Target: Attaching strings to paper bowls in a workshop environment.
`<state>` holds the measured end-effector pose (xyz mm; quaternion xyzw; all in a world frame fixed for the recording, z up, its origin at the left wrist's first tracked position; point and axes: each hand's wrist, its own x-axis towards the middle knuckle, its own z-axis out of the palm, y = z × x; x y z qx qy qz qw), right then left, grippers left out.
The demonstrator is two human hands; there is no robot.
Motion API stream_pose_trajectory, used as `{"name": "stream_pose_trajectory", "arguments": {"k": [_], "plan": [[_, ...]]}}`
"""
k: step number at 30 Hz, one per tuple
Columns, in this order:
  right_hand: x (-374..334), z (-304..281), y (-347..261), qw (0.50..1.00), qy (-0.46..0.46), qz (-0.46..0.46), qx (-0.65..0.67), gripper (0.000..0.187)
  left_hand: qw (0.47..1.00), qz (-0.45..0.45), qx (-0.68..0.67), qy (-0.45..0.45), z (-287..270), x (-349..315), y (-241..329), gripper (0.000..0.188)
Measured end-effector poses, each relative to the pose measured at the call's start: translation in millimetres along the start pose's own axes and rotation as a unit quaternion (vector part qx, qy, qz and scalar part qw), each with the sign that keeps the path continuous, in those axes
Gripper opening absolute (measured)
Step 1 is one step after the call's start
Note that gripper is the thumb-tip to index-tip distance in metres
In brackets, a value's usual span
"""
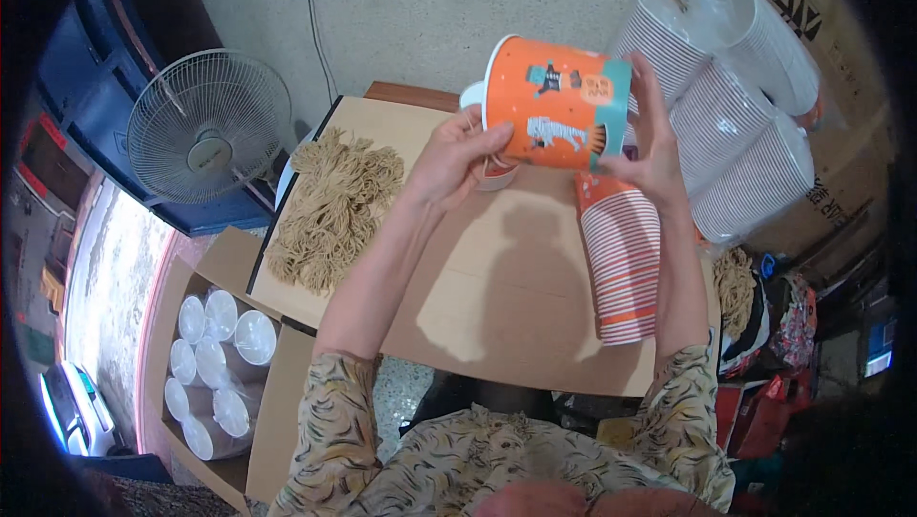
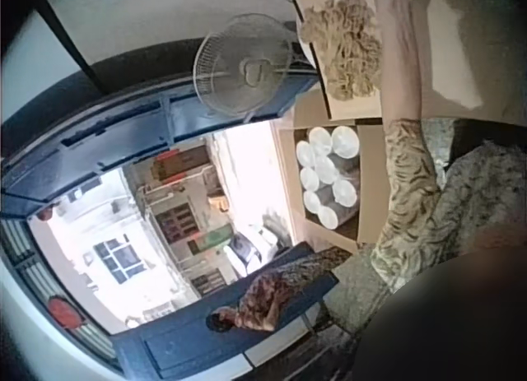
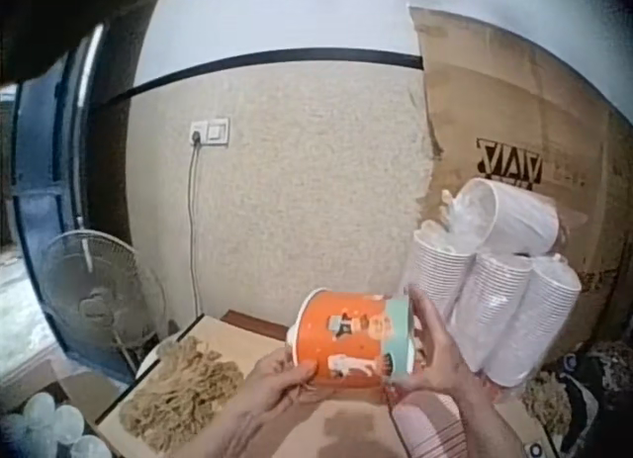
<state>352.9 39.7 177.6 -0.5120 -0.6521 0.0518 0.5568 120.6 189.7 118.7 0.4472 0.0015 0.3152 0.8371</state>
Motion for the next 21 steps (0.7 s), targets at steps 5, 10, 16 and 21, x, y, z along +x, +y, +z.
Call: {"name": "stream_pose_trajectory", "arguments": {"k": [5, 10, 16, 21], "plan": [[56, 0, 13, 0.997, -0.01, 0.014, -0.079, 0.115, 0.978, 0.066, -0.187, 0.065, -55, 65, 26, 0.026], [97, 12, 48, 0.988, -0.033, 0.101, -0.116, 0.105, 0.976, -0.03, -0.167, 0.133, -136, 106, 13, 0.018], [128, 50, 56, 0.935, -0.201, 0.202, -0.21, 0.102, 0.967, -0.12, -0.141, 0.174, -190, 115, -27, 0.014], [119, 104, 119, 0.924, -0.147, 0.216, -0.279, 0.114, 0.959, -0.163, -0.118, 0.198, -238, 115, -57, 0.011]]}}
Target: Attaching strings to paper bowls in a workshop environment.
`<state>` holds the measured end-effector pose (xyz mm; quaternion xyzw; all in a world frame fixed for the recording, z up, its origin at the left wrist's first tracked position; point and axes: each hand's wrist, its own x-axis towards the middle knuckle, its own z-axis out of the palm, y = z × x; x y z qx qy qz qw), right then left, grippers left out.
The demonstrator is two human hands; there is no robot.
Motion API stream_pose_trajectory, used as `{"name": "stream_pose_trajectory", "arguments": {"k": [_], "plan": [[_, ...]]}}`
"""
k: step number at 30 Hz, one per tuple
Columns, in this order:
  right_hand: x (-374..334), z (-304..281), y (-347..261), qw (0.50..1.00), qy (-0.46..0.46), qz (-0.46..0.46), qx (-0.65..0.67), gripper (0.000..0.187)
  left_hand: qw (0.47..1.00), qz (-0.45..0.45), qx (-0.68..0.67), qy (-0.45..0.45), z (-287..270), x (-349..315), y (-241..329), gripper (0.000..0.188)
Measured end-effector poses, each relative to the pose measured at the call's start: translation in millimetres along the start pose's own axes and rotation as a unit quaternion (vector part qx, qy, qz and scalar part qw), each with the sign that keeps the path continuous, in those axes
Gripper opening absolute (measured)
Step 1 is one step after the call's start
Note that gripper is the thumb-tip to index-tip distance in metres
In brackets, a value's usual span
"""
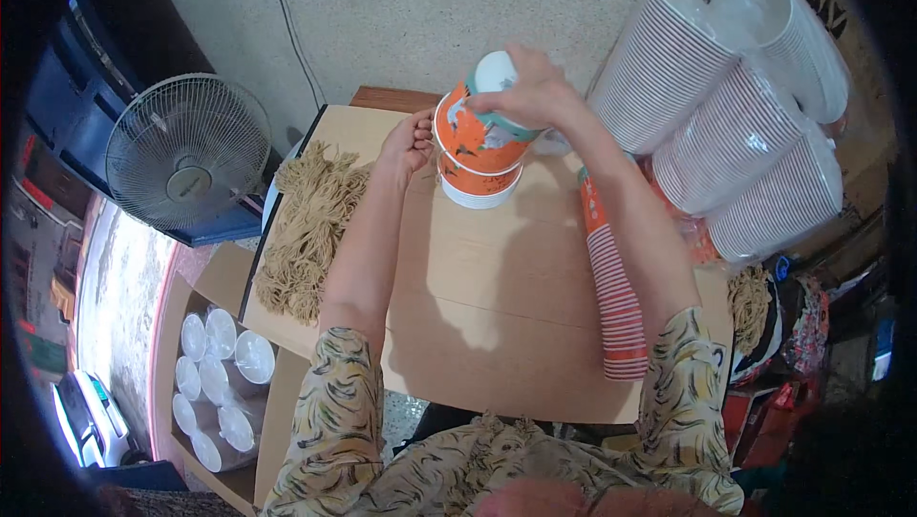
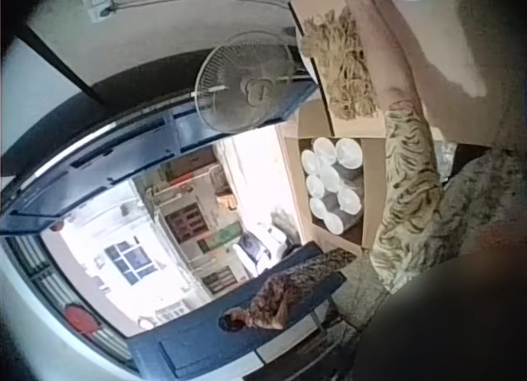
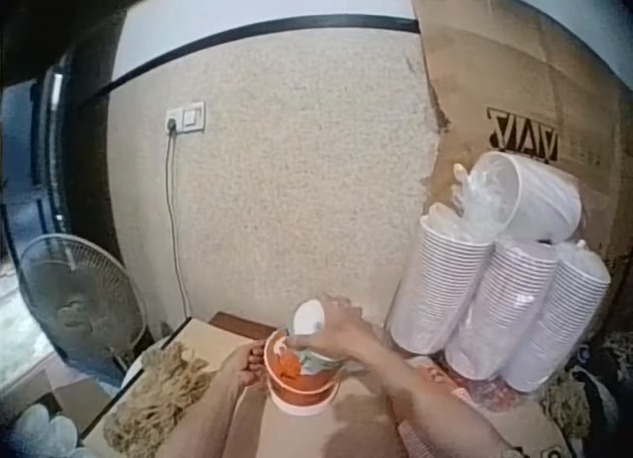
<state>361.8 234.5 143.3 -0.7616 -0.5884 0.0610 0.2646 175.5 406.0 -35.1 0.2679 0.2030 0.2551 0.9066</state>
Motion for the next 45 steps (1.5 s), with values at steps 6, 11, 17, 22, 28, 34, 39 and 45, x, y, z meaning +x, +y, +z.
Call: {"name": "stream_pose_trajectory", "arguments": {"k": [6, 11, 17, 22, 28, 34, 39, 45], "plan": [[-15, 33, -13, 0.995, 0.028, 0.094, -0.03, 0.117, 0.985, 0.09, -0.106, 0.102, -13, 20, -27, 0.038], [-28, 82, -15, 0.992, 0.047, 0.087, -0.08, 0.112, 0.982, 0.044, 0.049, 0.176, -44, -19, -65, 0.035], [-29, 91, -19, 0.981, 0.088, 0.146, -0.091, 0.103, 0.965, 0.167, 0.154, 0.128, -2, -128, -169, 0.019], [-84, 80, -5, 0.977, 0.212, 0.016, 0.025, 0.075, 0.945, 0.107, 0.305, 0.055, 53, -217, -242, 0.019], [-337, 29, -6, 0.933, 0.29, -0.155, 0.146, 0.036, 0.827, 0.138, 0.544, -0.026, 98, -282, -295, 0.012], [-484, -13, 108, 0.877, 0.462, 0.127, 0.028, 0.028, 0.796, 0.264, 0.528, -0.132, 163, -287, -347, 0.011], [-507, -4, 159, 0.882, 0.44, 0.16, 0.054, 0.031, 0.76, 0.291, 0.561, -0.149, 181, -290, -380, 0.017], [-504, 13, 168, 0.88, 0.438, 0.169, 0.073, 0.018, 0.725, 0.355, 0.579, -0.116, 163, -291, -414, 0.022]]}}
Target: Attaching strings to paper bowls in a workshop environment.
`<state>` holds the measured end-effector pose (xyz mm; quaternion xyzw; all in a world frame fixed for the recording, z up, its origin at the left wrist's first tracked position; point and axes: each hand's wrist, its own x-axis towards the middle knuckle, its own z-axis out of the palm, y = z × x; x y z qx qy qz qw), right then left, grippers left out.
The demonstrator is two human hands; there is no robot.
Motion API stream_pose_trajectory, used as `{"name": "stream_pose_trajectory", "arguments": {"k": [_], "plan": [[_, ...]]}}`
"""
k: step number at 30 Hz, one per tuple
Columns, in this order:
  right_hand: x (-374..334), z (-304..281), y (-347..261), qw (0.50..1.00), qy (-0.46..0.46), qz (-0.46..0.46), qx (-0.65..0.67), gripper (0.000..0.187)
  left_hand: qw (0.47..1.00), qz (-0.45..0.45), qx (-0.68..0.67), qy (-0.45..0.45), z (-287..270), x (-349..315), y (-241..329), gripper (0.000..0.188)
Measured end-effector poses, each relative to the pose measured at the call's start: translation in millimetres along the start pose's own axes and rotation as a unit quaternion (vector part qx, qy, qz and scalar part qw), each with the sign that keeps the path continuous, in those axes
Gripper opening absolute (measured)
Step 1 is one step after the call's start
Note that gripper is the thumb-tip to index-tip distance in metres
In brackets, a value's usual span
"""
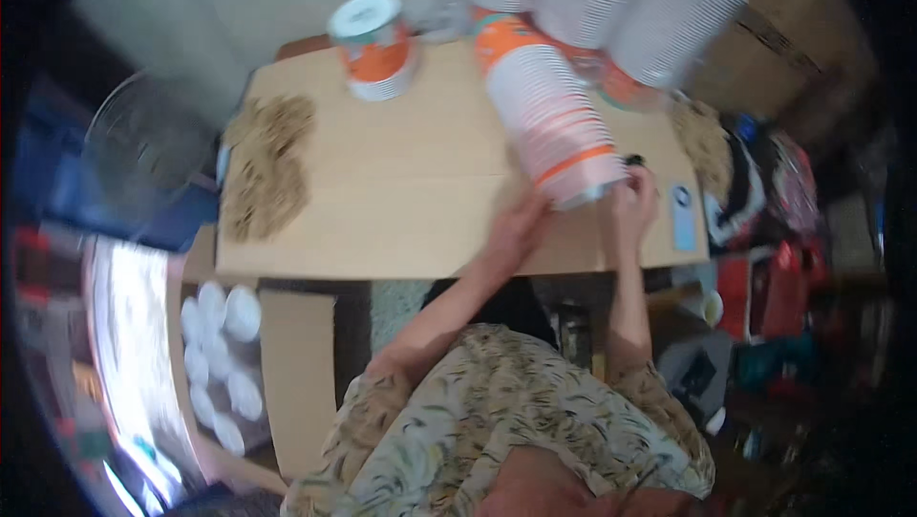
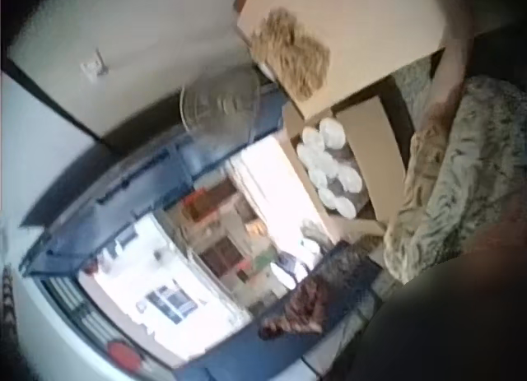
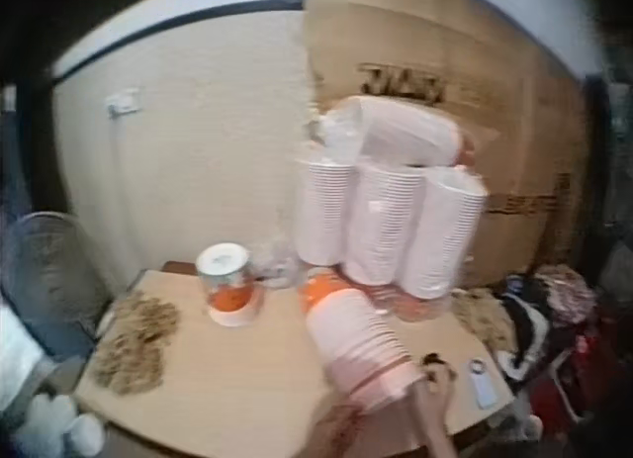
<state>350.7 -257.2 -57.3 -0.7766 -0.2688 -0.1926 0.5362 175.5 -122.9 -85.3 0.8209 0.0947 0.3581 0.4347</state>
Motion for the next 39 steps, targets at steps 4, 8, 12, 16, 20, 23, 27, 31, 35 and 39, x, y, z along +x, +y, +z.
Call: {"name": "stream_pose_trajectory", "arguments": {"k": [4, 8, 12, 16, 20, 23, 27, 31, 35, 39], "plan": [[1, -22, 37, 0.999, 0.016, 0.005, 0.044, 0.011, 0.998, 0.054, 0.007, 0.034, 12, 9, 21, 0.026], [6, -18, 43, 0.998, -0.019, 0.009, 0.066, 0.011, 0.997, 0.034, 0.042, 0.05, 15, 6, 21, 0.024], [10, -23, 56, 0.997, -0.062, 0.014, 0.051, 0.01, 0.995, 0.026, 0.071, 0.057, 16, 9, 26, 0.02], [17, -38, 50, 0.985, -0.157, 0.037, 0.06, 0.01, 0.996, 0.007, 0.07, 0.059, 13, 11, 39, 0.016], [17, -48, 70, 0.983, -0.171, -0.042, 0.042, 0.007, 0.996, -0.001, 0.036, 0.08, 25, 8, 38, 0.015], [12, -47, 65, 0.976, -0.186, 0.005, 0.112, 0.007, 0.998, -0.026, 0.023, 0.059, 24, 2, 36, 0.017], [7, -46, 48, 0.991, -0.127, 0.034, -0.003, 0.016, 0.998, 0.023, 0.019, 0.047, 24, -7, 32, 0.031], [-3, -52, 66, 0.988, -0.125, -0.079, -0.043, 0.027, 0.997, 0.058, 0.023, 0.035, 25, -12, 30, 0.044], [-18, -70, 74, 0.989, -0.148, 0.003, -0.005, 0.03, 0.999, 0.016, -0.009, -0.039, 8, -12, 40, 0.051], [-34, -96, 44, 0.989, -0.102, -0.092, -0.063, 0.024, 0.992, 0.118, 0.043, -0.001, -4, -13, 28, 0.043]]}}
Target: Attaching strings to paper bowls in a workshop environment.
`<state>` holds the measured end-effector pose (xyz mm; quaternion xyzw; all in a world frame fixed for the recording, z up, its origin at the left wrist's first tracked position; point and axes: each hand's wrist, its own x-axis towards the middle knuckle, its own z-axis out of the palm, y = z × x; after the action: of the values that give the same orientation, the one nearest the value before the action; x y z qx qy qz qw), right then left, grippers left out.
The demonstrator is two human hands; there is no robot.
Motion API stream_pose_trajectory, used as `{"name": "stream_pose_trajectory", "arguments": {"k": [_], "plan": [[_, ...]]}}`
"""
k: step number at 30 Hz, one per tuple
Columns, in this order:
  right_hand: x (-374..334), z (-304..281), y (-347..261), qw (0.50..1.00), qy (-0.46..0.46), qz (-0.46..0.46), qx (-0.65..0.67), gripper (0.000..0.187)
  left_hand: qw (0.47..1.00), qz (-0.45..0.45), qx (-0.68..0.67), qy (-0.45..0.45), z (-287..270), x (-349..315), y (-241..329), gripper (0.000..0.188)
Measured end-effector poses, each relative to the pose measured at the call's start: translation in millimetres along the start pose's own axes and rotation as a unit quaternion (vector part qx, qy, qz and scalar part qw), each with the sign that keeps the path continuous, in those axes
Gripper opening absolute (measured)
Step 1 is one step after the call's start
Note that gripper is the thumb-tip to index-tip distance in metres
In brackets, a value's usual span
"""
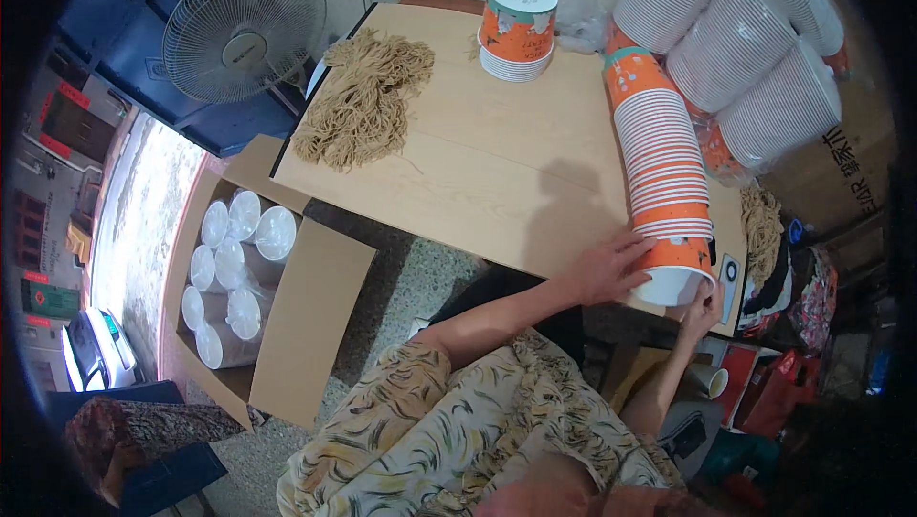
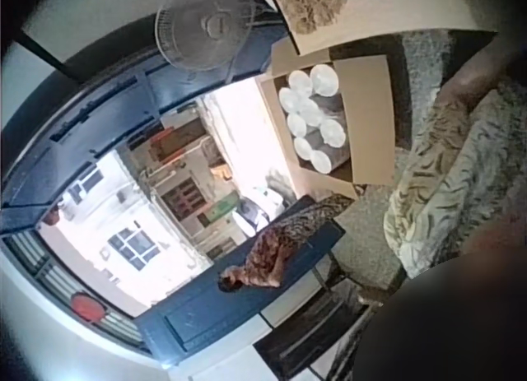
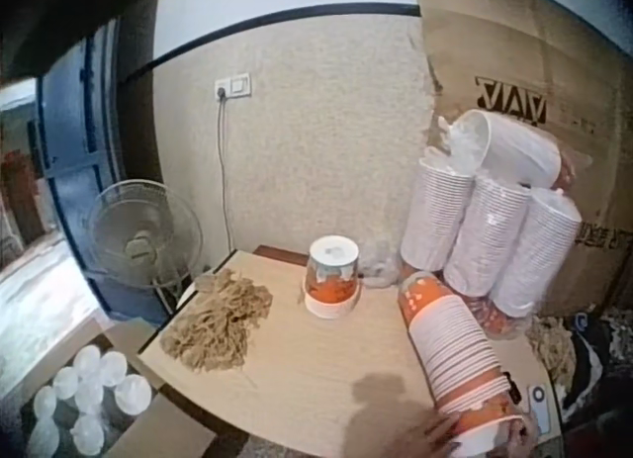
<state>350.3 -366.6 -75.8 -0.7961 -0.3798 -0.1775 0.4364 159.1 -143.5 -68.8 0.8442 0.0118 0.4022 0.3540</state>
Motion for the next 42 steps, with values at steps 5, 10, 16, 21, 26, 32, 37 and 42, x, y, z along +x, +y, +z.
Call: {"name": "stream_pose_trajectory", "arguments": {"k": [5, 10, 16, 21, 26, 32, 37, 42], "plan": [[7, -49, -49, 0.986, -0.103, 0.112, 0.064, 0.023, 0.971, -0.167, -0.093, -0.145, -52, -14, -47, 0.028], [37, -31, -130, 0.942, -0.267, 0.172, 0.109, 0.024, 0.951, -0.156, 0.262, -0.054, -184, -70, -117, 0.015], [57, 107, -203, 0.928, -0.34, 0.065, 0.142, 0.02, 0.841, -0.192, 0.484, -0.145, -301, -98, -147, 0.015], [71, 166, -239, 0.894, -0.371, 0.185, 0.169, 0.025, 0.813, -0.171, 0.491, -0.262, -317, -86, -152, 0.017], [56, 170, -238, 0.861, -0.35, 0.261, 0.261, 0.044, 0.846, -0.087, 0.496, -0.174, -318, -102, -158, 0.021], [-20, 141, -231, 0.856, -0.356, 0.216, 0.306, 0.039, 0.936, -0.34, 0.094, 0.012, -270, -111, -75, 0.009], [-28, 151, -268, 0.832, -0.313, 0.102, 0.448, 0.034, 0.844, -0.423, -0.319, 0.082, -221, -95, 4, 0.007], [-20, 160, -279, 0.617, -0.396, 0.215, 0.645, 0.058, 0.77, -0.47, -0.432, 0.012, -197, -69, 57, 0.021]]}}
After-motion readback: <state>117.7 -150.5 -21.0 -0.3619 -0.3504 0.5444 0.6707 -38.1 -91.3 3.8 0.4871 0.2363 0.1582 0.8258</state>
